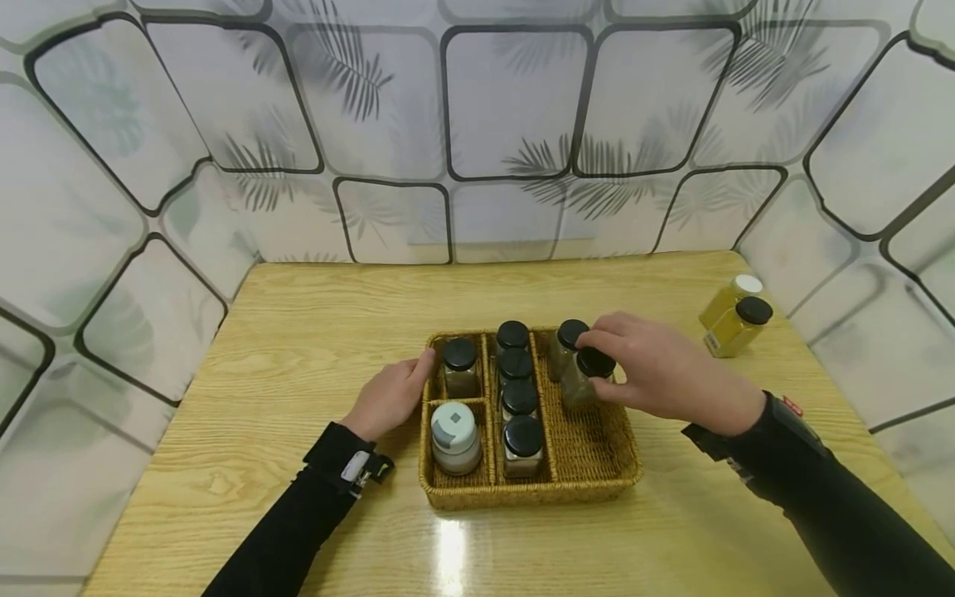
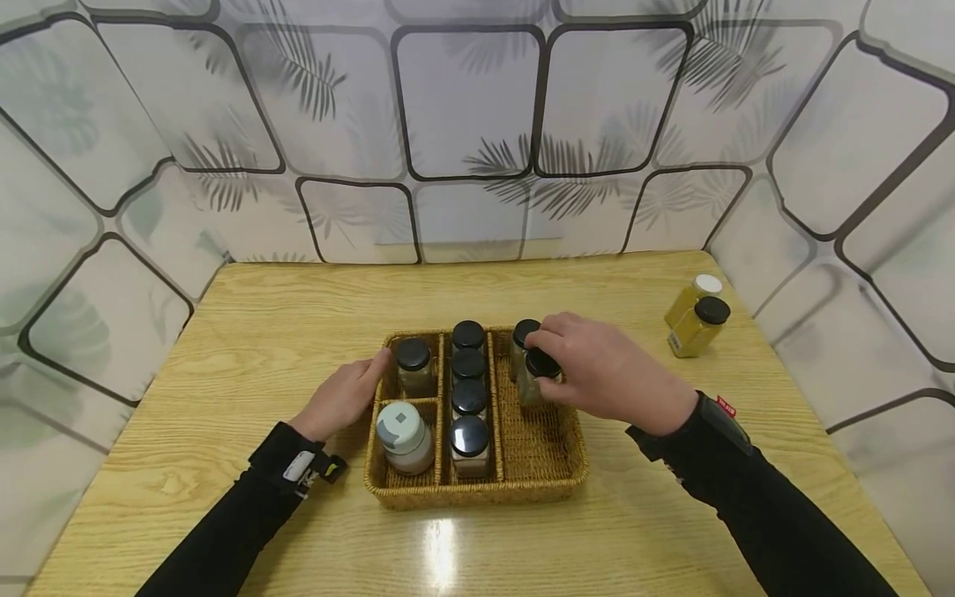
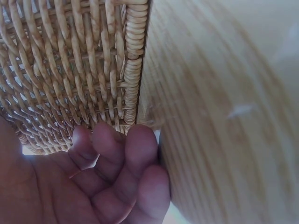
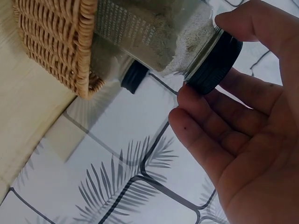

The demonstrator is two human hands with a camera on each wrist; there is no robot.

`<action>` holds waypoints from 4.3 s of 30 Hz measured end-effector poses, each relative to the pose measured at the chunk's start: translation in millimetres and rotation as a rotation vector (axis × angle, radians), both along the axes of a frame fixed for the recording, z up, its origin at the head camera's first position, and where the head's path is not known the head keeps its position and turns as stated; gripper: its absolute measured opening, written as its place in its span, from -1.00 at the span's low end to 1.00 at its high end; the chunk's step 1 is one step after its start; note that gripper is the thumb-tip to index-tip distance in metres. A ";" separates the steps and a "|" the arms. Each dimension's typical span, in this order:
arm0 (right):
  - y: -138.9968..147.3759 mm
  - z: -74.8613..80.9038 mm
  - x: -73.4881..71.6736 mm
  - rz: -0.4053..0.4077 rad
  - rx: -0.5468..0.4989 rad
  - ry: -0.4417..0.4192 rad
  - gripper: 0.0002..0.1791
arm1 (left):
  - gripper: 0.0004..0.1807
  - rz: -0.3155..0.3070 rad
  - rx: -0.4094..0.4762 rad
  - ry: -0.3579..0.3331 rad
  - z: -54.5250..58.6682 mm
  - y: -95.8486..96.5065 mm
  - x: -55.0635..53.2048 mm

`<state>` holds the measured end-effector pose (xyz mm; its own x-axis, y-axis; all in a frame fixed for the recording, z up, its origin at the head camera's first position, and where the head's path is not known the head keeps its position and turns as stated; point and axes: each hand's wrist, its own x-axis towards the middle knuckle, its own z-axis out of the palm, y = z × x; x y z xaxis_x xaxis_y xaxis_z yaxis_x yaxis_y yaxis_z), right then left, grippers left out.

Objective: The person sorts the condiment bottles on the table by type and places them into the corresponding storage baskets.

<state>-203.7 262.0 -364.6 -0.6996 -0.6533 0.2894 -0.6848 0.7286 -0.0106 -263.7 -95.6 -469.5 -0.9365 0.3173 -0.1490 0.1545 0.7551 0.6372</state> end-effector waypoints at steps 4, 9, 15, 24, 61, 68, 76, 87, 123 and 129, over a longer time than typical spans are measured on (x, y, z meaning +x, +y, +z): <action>-3.0 -6.8 -0.4 0.008 0.000 -0.014 -0.57 | -0.23 -0.006 0.004 0.003 0.1 -0.1 0.2; -7.6 -13.8 -0.9 -0.026 0.027 -0.045 -0.58 | -0.22 -0.008 0.006 0.007 0.5 -0.3 0.4; -10.4 -17.3 -1.3 -0.045 0.046 -0.066 -0.57 | -0.15 -0.007 0.001 0.008 0.1 0.0 -0.2; -10.4 -25.5 -3.3 -0.007 0.061 -0.024 -0.56 | -0.15 -0.014 0.001 0.004 -1.4 0.4 -0.1; -9.3 -25.4 -4.8 -0.038 0.109 0.035 -0.46 | -0.09 0.010 0.004 -0.005 -0.4 0.5 0.5; -0.6 -18.3 -1.0 -0.037 0.036 0.080 -0.43 | -0.10 0.009 0.009 -0.005 0.6 0.6 1.4; 18.8 -7.6 1.1 -0.081 -0.010 0.091 -0.43 | -0.10 0.005 0.011 -0.005 0.5 0.2 1.2; 53.9 12.0 8.5 -0.169 -0.025 0.130 -0.46 | -0.22 0.006 0.021 -0.020 -1.6 0.1 1.8; 169.3 5.0 -6.3 -0.556 0.019 -0.251 -0.47 | -0.05 0.001 0.011 -0.006 -1.2 -0.9 1.0; 185.5 -8.3 -11.9 -0.553 0.037 -0.292 -0.44 | -0.13 0.009 -0.014 -0.015 -1.2 0.0 0.4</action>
<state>-215.6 447.5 -372.9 -0.9838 -0.1784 0.0193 -0.1794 0.9778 -0.1081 -263.3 -95.5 -470.7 -0.9369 0.3067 -0.1677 0.1379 0.7650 0.6291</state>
